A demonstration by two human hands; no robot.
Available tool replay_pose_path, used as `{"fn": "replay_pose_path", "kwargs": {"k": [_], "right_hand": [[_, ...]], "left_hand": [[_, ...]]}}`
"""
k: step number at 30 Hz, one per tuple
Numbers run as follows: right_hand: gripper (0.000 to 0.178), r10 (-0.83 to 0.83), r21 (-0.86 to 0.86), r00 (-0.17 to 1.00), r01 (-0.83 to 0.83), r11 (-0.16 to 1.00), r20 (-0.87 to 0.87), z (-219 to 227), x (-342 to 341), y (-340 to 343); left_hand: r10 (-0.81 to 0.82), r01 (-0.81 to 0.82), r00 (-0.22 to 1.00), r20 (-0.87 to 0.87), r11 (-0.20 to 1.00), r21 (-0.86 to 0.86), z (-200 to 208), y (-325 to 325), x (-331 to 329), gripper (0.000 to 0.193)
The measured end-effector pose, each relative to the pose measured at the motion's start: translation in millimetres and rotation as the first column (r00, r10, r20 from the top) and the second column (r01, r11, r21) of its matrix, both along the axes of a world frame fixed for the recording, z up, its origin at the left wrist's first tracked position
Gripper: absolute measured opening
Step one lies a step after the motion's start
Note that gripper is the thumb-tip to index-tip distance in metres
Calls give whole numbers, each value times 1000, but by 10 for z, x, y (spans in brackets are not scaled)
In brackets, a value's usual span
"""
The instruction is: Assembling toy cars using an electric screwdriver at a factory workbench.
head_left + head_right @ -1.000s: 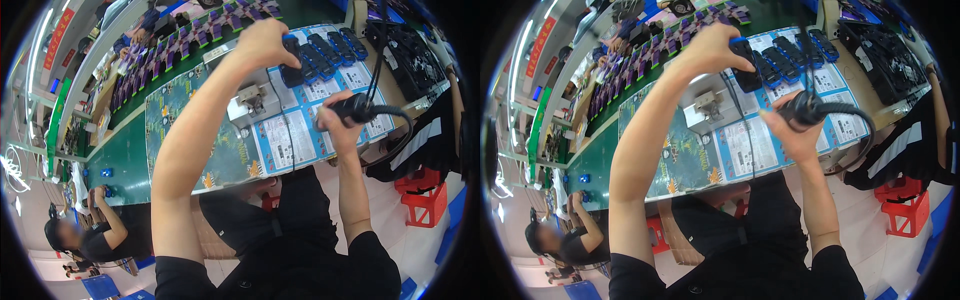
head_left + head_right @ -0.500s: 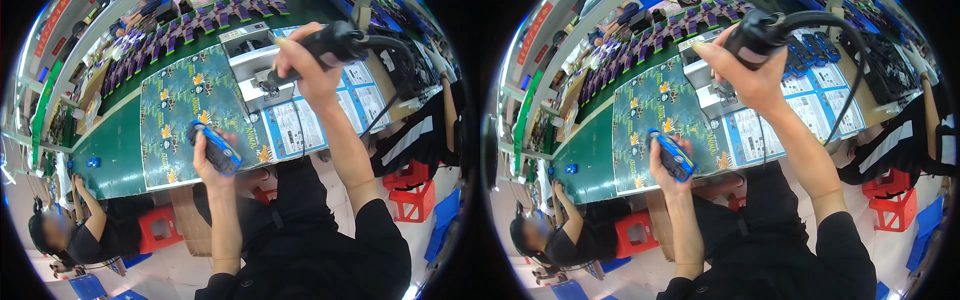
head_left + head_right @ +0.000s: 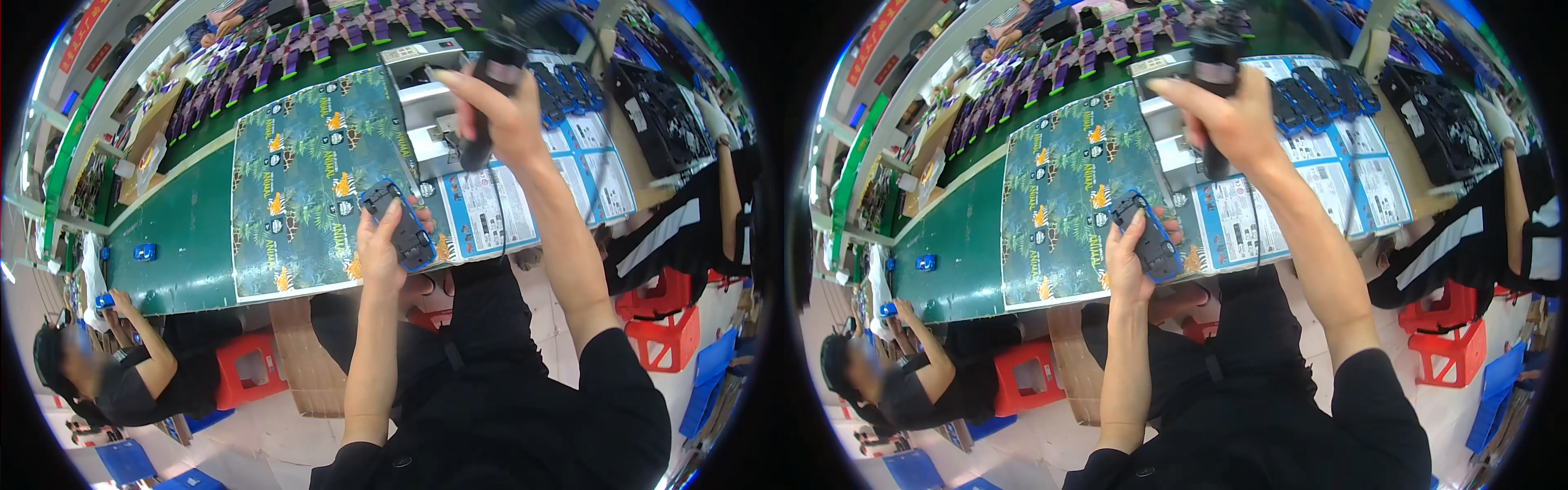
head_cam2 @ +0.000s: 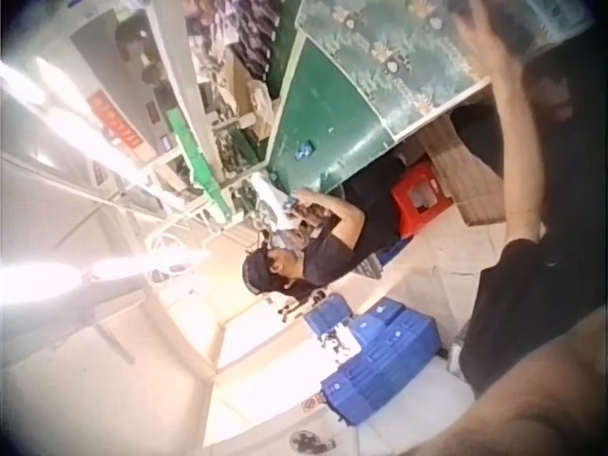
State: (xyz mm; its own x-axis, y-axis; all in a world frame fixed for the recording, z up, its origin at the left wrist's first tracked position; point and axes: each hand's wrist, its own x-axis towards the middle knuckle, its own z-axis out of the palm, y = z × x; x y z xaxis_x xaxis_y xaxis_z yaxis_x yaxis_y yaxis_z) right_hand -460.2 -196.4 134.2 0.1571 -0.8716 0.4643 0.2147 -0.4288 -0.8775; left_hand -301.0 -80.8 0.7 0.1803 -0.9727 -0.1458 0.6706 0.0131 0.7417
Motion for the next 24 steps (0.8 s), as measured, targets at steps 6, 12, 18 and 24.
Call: {"fn": "replay_pose_path", "kwargs": {"k": [6,12,18,24], "right_hand": [[16,271,-161,895,-227,960,355,76,-69,513],[14,266,-240,918,-198,950,294,-82,190,593],[17,197,-167,903,-142,976,382,-128,252,601],[12,308,-268,914,-237,934,265,-99,133,615]], "left_hand": [[-39,38,995,95,999,13,102,19,-108,24],[-17,16,991,135,1000,9,122,55,-152,22],[11,-14,983,185,1000,19,168,75,-187,22],[-10,7,978,208,1000,15,126,24,-179,24]]}}
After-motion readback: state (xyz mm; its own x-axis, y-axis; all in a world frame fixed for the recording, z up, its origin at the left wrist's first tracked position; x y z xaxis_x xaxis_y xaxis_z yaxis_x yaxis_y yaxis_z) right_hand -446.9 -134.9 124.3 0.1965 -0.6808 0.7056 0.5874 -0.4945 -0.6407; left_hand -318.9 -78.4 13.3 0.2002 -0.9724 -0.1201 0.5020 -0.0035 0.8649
